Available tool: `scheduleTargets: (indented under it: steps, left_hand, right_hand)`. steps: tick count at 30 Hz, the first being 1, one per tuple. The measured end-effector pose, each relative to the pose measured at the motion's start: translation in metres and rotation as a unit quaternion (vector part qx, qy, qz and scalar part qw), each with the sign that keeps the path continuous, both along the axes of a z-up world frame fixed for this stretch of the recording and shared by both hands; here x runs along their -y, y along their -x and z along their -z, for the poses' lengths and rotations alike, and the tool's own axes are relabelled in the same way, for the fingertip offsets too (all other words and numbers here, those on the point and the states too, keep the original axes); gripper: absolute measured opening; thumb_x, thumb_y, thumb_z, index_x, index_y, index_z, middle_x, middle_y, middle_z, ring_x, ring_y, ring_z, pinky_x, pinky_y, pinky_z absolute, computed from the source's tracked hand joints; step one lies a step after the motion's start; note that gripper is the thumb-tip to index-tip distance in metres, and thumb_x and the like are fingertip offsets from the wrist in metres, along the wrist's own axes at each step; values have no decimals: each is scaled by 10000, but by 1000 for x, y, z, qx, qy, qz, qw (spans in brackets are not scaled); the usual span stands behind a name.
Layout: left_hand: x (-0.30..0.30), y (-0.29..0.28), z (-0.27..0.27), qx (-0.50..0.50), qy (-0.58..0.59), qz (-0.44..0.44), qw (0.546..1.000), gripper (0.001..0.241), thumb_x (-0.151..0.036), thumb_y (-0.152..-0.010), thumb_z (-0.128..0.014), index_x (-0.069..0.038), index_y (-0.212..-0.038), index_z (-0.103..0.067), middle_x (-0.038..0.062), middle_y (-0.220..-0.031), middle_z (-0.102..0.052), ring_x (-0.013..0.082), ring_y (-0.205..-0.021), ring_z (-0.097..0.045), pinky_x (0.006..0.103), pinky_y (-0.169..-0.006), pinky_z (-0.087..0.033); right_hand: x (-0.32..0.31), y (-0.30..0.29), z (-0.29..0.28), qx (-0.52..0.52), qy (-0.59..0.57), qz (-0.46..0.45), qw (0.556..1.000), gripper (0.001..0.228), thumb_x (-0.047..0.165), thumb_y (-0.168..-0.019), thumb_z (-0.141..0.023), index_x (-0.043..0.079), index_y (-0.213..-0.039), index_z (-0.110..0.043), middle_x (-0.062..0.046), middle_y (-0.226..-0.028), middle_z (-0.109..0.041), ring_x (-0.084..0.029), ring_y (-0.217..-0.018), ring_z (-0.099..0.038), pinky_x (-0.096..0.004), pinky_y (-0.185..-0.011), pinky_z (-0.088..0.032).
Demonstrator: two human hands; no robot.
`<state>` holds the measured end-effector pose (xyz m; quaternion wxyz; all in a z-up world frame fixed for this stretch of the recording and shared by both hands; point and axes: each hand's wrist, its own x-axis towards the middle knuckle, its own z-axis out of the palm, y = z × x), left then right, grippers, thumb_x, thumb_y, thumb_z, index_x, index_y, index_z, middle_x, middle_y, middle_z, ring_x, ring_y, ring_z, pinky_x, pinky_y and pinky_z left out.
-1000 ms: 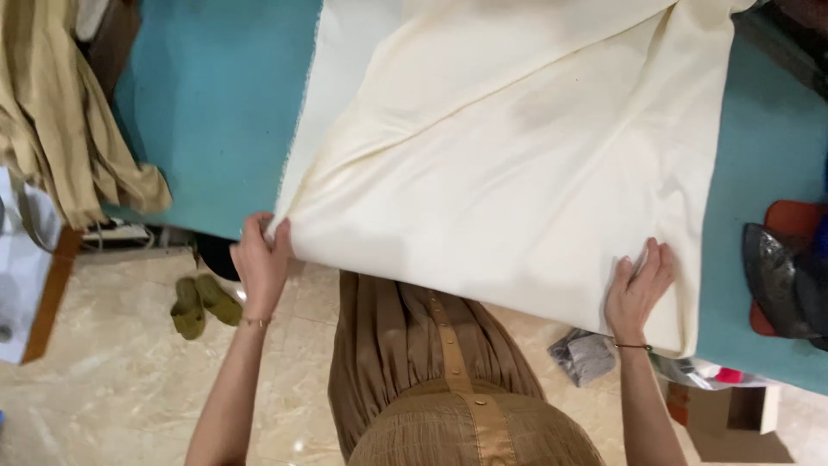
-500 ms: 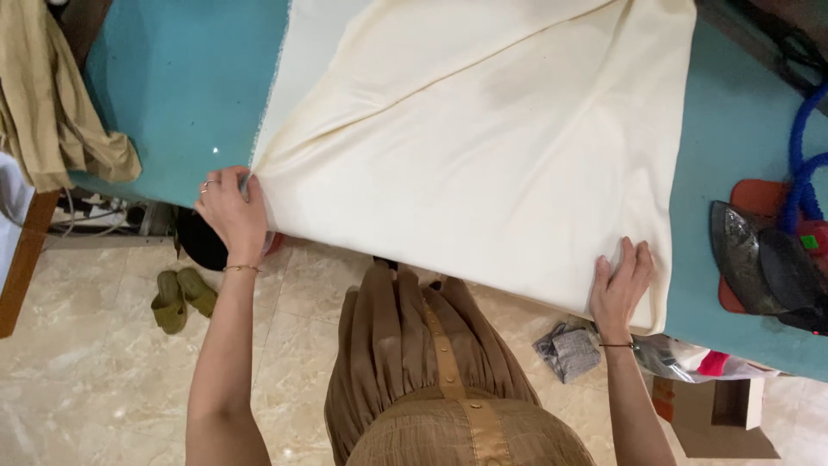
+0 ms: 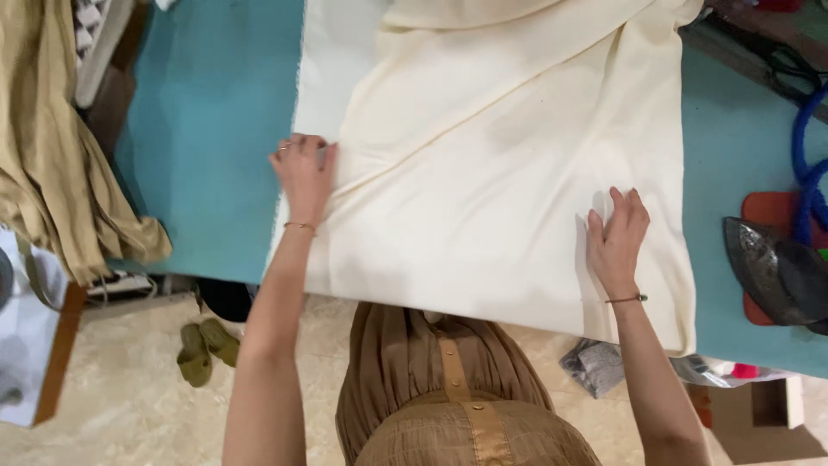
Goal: Ironing a large piece of white fabric and kemudian folding it.
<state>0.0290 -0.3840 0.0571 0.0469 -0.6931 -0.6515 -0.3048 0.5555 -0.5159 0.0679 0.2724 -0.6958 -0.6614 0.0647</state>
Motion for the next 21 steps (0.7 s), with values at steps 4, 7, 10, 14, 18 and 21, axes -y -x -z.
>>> scheduleTargets:
  steps: [4, 7, 10, 14, 18, 21]
  left_hand:
    - [-52, -32, 2, 24, 31, 41, 998, 256, -325, -970, -759, -78, -1015, -710, 108, -1049, -661, 322, -1056, -557, 488, -883, -381]
    - [-94, -53, 14, 72, 75, 1, 995, 302, -363, -948, -769, -71, -1009, -721, 109, -1049, -664, 329, -1042, -564, 487, -863, -377]
    - [-135, -69, 2, 174, 204, -55, 962, 314, -398, -911, -767, -100, -1007, -749, 72, -1045, -719, 293, -1020, -630, 473, -940, -375]
    - [-183, -59, 23, 302, 317, -53, 898, 382, -371, -755, -821, -74, -983, -748, 70, -970, -762, 226, -884, -710, 373, -845, -548]
    - [-230, -38, 67, 354, 322, 12, 878, 543, -309, -662, -951, -13, -988, -633, 85, -899, -691, 205, -839, -688, 317, -717, -575]
    - [-228, -49, 37, 412, 383, 19, 826, 371, -317, -723, -884, -60, -889, -673, 53, -831, -724, 161, -752, -695, 306, -665, -569]
  right_hand:
    - [-25, 28, -8, 9, 21, -7, 1000, 522, 184, -1077, -623, -15, -1530, -457, -347, -1590, -345, -484, -1462, -336, -542, -1225, -290]
    - [-37, 35, -14, 6, 44, 0, 999, 535, 193, -1049, -645, 10, -1521, -470, -352, -1592, -330, -495, -1460, -323, -547, -1214, -287]
    - [-57, 17, -10, 1, 57, 8, 998, 566, 207, -1010, -674, 27, -1509, -476, -352, -1588, -319, -510, -1453, -309, -553, -1200, -284]
    - [-97, -38, 11, 47, 70, 13, 996, 593, 238, -1010, -724, 23, -1508, -485, -364, -1572, -315, -539, -1449, -295, -588, -1179, -268]
    - [-153, -117, 46, 22, 38, 11, 999, 608, 222, -1013, -736, 14, -1524, -479, -359, -1589, -309, -513, -1454, -329, -568, -1202, -301]
    - [-204, -166, 76, -22, 43, 46, 998, 543, 250, -1054, -721, -5, -1483, -507, -311, -1546, -436, -441, -1467, -383, -508, -1215, -330]
